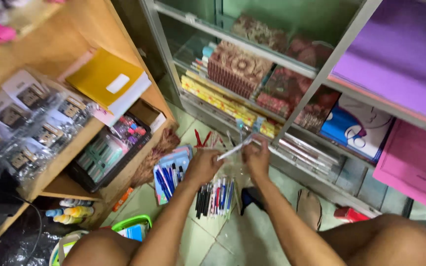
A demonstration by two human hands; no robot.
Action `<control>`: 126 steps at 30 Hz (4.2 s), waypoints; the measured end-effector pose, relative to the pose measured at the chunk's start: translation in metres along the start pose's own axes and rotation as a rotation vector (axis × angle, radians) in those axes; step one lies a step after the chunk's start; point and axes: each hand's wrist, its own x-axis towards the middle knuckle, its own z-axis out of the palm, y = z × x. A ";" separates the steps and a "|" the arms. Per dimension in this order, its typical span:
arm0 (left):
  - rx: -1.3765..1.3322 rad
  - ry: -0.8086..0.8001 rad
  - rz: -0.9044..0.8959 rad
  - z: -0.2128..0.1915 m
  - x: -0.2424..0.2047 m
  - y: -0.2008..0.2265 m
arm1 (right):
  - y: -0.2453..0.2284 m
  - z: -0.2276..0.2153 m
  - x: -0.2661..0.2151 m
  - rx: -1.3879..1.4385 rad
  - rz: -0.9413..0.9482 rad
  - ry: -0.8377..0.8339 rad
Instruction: Testing and sorting pens into a clear plastic organizer bin.
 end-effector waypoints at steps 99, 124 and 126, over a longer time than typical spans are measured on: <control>-1.168 -0.054 -0.234 -0.137 0.032 0.109 | -0.329 0.112 -0.085 -1.027 -0.788 -0.817; 0.141 0.152 0.395 -0.165 0.020 0.149 | -0.322 0.082 -0.038 -0.707 -0.081 -0.674; 0.082 0.046 0.282 -0.167 0.019 0.147 | -0.327 0.083 -0.040 -0.812 -0.285 -0.717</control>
